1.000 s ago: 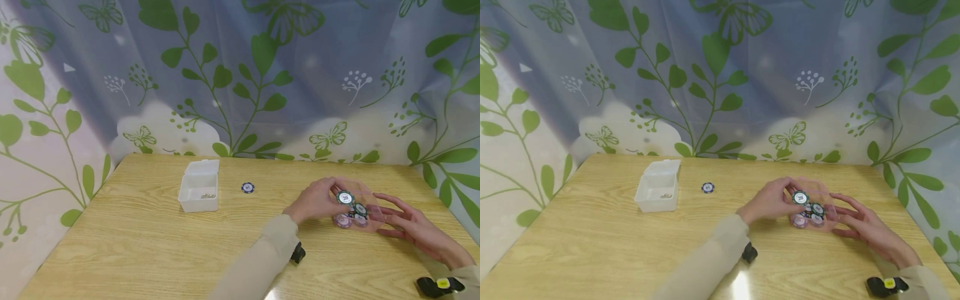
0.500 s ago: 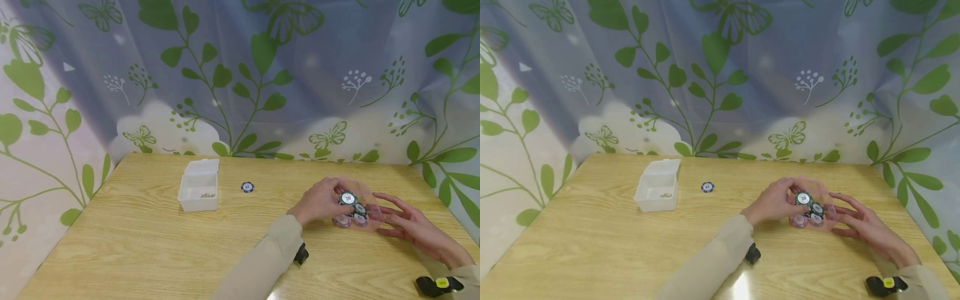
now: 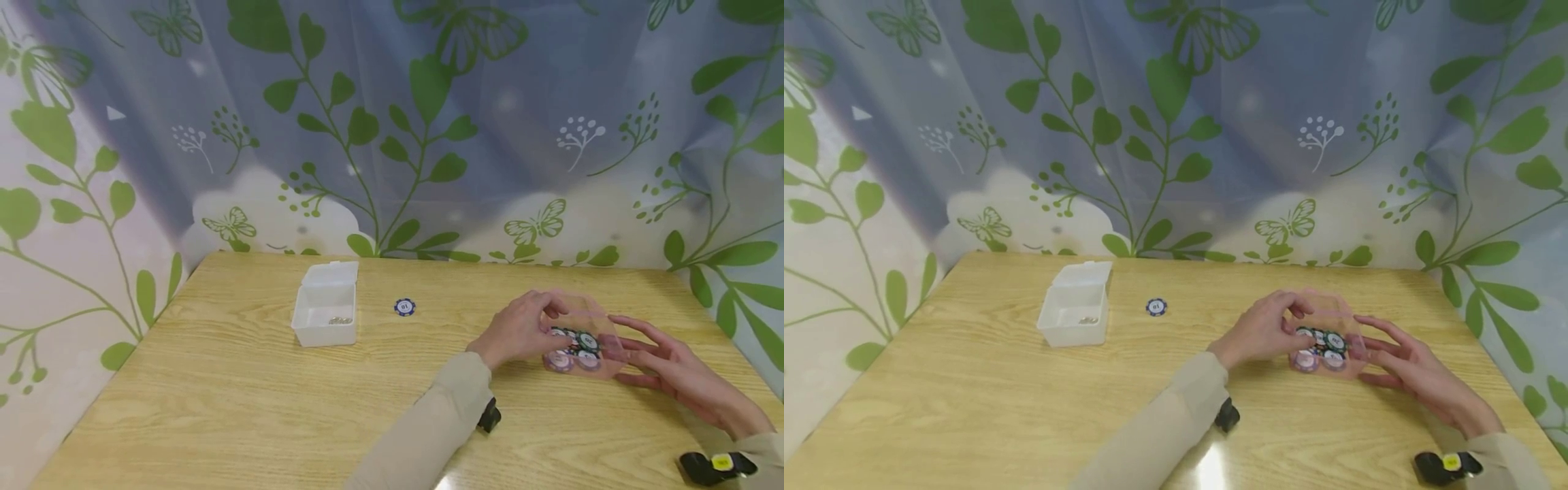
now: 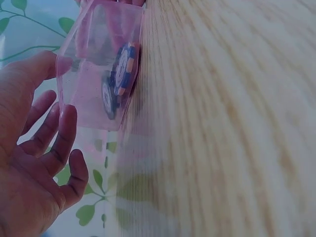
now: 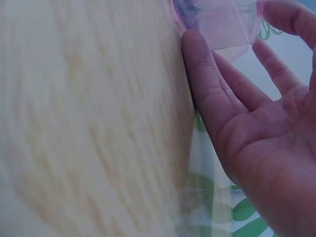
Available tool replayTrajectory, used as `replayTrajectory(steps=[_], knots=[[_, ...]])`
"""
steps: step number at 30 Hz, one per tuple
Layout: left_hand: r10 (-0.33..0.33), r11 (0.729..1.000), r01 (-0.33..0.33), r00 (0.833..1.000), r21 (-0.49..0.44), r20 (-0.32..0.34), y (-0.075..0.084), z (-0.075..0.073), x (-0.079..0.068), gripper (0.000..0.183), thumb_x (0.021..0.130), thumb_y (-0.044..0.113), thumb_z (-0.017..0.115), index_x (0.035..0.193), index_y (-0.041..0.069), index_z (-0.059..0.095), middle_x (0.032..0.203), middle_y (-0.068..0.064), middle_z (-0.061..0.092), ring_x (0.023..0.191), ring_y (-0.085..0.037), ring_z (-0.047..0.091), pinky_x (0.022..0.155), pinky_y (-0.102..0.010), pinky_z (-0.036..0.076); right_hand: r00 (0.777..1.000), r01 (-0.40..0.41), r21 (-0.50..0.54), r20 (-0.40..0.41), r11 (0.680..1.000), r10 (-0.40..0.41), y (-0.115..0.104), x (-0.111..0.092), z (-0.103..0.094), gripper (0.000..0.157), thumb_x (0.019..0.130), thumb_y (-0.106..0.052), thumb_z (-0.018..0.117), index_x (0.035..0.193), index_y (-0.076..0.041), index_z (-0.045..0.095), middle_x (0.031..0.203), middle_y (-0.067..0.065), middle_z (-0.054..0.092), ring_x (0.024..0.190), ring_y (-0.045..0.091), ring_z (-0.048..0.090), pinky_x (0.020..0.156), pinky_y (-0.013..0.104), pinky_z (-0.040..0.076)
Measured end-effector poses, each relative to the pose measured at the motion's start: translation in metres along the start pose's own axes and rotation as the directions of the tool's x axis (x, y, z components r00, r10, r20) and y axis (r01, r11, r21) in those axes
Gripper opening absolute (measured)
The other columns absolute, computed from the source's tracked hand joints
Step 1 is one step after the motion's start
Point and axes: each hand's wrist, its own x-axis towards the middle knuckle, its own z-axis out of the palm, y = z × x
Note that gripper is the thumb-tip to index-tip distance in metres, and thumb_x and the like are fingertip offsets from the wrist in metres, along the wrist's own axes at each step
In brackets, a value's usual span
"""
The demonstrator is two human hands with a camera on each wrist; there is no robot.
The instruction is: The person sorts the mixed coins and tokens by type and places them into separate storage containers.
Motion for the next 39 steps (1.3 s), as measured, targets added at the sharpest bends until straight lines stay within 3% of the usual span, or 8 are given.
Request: replayTrajectory(steps=[18, 30, 39], knots=[[-0.010, 0.994, 0.011, 1.000, -0.108, 0.008, -0.009, -0.007, -0.004, 0.038, 0.090, 0.042, 0.076, 0.122, 0.027, 0.066, 0.117, 0.014, 0.059, 0.094, 0.002, 0.054, 0.084, -0.018, 0.045, 1.000, 0.024, 0.016, 0.020, 1.000, -0.024, 0.000, 0.001, -0.001, 0.059, 0.111, 0.002, 0.024, 0.159, -0.031, 0.030, 0.142, -0.017, 0.059, 0.124, 0.006, 0.064, 0.094, 0.032, 0.059], [-0.011, 0.992, 0.012, 1.000, -0.129, 0.008, -0.019, -0.019, -0.013, 0.036, 0.094, 0.039, 0.073, 0.126, 0.025, 0.065, 0.124, 0.004, 0.061, 0.083, 0.004, 0.058, 0.076, -0.014, 0.048, 1.000, 0.005, -0.003, 0.005, 1.000, -0.005, 0.001, -0.001, -0.001, 0.058, 0.111, 0.001, 0.025, 0.159, -0.033, 0.029, 0.141, -0.020, 0.057, 0.123, 0.006, 0.065, 0.093, 0.030, 0.059], [-0.049, 0.988, 0.046, 0.999, -0.151, -0.015, -0.030, -0.029, -0.020, 0.041, 0.093, 0.052, 0.070, 0.125, 0.026, 0.066, 0.125, 0.002, 0.061, 0.083, 0.001, 0.058, 0.077, -0.017, 0.049, 1.000, -0.015, -0.007, -0.011, 1.000, 0.014, 0.000, -0.001, -0.001, 0.058, 0.112, 0.000, 0.026, 0.157, -0.036, 0.030, 0.139, -0.019, 0.059, 0.121, 0.006, 0.066, 0.093, 0.031, 0.059]])
